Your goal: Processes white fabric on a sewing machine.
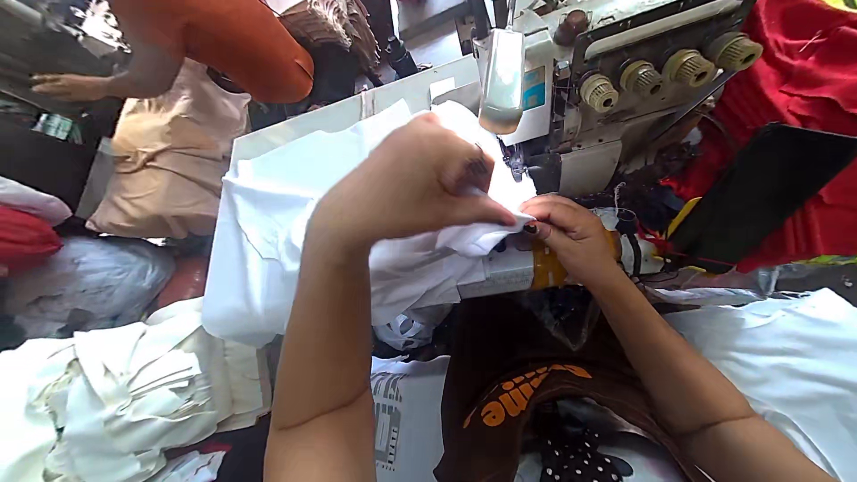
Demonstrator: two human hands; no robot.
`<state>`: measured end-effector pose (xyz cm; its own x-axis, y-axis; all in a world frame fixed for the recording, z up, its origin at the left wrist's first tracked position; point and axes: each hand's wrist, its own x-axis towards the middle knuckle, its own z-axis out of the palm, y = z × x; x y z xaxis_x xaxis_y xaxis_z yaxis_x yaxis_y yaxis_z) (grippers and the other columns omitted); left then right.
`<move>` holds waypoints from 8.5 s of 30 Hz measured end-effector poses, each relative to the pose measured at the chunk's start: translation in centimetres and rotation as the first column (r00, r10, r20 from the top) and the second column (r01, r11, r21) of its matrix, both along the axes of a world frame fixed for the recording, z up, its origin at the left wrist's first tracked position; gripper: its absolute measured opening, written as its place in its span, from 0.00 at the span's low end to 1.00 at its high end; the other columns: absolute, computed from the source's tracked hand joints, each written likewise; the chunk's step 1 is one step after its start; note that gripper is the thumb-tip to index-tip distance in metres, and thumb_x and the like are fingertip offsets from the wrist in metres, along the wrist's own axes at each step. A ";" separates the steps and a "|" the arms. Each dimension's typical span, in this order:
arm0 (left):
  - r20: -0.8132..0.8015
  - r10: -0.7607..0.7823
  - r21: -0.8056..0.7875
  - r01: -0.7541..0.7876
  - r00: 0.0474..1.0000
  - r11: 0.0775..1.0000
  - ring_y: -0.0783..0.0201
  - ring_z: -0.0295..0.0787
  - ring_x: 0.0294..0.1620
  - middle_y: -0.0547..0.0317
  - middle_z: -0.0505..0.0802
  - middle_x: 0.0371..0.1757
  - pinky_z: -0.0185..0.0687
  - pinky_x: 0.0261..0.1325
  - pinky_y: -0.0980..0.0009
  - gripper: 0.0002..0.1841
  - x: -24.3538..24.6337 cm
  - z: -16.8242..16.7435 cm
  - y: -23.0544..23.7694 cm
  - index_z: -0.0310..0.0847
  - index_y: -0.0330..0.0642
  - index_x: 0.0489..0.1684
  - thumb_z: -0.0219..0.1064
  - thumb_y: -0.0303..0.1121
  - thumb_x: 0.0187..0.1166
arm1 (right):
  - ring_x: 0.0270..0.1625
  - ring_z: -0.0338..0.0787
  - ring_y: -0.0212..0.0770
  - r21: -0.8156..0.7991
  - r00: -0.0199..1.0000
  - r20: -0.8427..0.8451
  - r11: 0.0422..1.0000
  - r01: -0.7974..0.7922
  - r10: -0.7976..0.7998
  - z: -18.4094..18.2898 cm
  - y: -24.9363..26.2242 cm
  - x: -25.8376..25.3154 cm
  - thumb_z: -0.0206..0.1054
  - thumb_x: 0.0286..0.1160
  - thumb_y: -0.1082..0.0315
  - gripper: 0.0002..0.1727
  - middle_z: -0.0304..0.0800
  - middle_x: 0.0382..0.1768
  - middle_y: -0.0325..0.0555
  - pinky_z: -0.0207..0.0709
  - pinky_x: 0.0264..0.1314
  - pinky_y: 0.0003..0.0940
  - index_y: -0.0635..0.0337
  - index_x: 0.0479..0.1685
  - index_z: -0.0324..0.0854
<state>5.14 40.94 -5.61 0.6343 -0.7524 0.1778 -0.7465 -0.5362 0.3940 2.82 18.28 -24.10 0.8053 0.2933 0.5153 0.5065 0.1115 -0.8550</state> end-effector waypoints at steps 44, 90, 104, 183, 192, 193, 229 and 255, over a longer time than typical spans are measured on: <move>0.248 0.060 0.265 -0.127 0.967 0.956 0.58 0.81 0.27 0.58 0.86 0.22 0.63 0.54 0.47 0.13 -3.3 -0.9 -2.8 0.85 0.44 0.25 0.70 0.42 0.76 | 0.62 0.89 0.33 -0.016 0.994 0.026 0.994 0.107 -0.106 -1.1 0.1 -1.8 0.61 0.80 0.79 0.11 0.92 0.57 0.49 0.80 0.71 0.28 0.68 0.48 0.90; 0.110 0.901 -0.434 -0.795 0.419 0.423 0.52 0.86 0.57 0.51 0.92 0.54 0.81 0.58 0.55 0.12 -13.6 -16.7 -3.2 0.95 0.44 0.44 0.66 0.23 0.70 | 0.31 0.82 0.31 0.166 0.485 -0.830 0.953 -0.255 0.274 -0.6 1.4 -5.7 0.45 0.95 0.66 0.20 0.84 0.39 0.41 0.79 0.36 0.26 0.58 0.75 0.76; 0.057 0.875 -0.446 -0.771 0.481 0.454 0.53 0.87 0.55 0.53 0.92 0.53 0.82 0.55 0.55 0.11 -14.1 -17.5 -3.2 0.95 0.45 0.44 0.68 0.24 0.71 | 0.12 0.63 0.26 0.239 0.529 -0.815 0.969 -0.067 0.238 -0.1 7.1 -5.3 0.46 0.96 0.52 0.23 0.65 0.13 0.32 0.58 0.15 0.18 0.57 0.34 0.74; 0.386 0.150 0.131 -0.215 0.910 0.968 0.45 0.80 0.76 0.54 0.95 0.54 0.47 0.88 0.32 0.13 -14.0 0.6 4.7 0.93 0.44 0.27 0.72 0.41 0.78 | 0.25 0.79 0.20 -0.071 0.980 -0.197 0.997 0.026 -0.040 4.5 2.1 -7.4 0.74 0.69 0.73 0.08 0.89 0.35 0.31 0.75 0.27 0.17 0.57 0.46 0.88; -0.620 0.460 -0.609 -0.759 0.636 0.229 0.69 0.93 0.35 0.60 0.96 0.39 0.91 0.40 0.69 0.33 -12.4 -13.3 -0.4 0.75 0.48 0.73 0.79 0.18 0.66 | 0.16 0.71 0.21 0.046 0.723 -0.686 0.996 -0.078 0.088 -3.0 0.8 -9.5 0.75 0.71 0.70 0.09 0.84 0.26 0.32 0.66 0.17 0.17 0.61 0.46 0.85; -0.688 0.414 -0.600 -0.788 0.596 0.137 0.68 0.94 0.35 0.59 0.96 0.38 0.92 0.42 0.68 0.34 -12.5 -13.9 -1.0 0.72 0.46 0.73 0.78 0.17 0.66 | 0.17 0.72 0.21 0.003 0.729 -0.682 0.997 -0.079 0.059 -3.3 0.5 -9.5 0.75 0.72 0.69 0.09 0.84 0.26 0.32 0.66 0.18 0.17 0.61 0.46 0.85; 0.080 0.597 -0.450 -0.505 0.799 0.736 0.59 0.93 0.41 0.57 0.95 0.34 0.87 0.54 0.57 0.15 -11.2 -12.2 -5.0 0.80 0.37 0.41 0.82 0.25 0.64 | 0.34 0.85 0.23 -0.205 0.965 -0.225 0.975 0.089 -0.135 3.2 0.0 -6.1 0.72 0.75 0.69 0.05 0.90 0.37 0.37 0.80 0.38 0.20 0.59 0.43 0.87; -0.319 0.530 -0.388 -0.619 0.786 0.683 0.75 0.87 0.38 0.60 0.92 0.39 0.86 0.46 0.71 0.11 -5.7 -5.0 2.1 0.86 0.37 0.45 0.79 0.30 0.69 | 0.38 0.81 0.21 -0.085 0.968 0.248 0.994 0.063 -0.040 3.3 -1.3 -4.8 0.70 0.69 0.75 0.05 0.87 0.42 0.43 0.77 0.39 0.12 0.66 0.40 0.88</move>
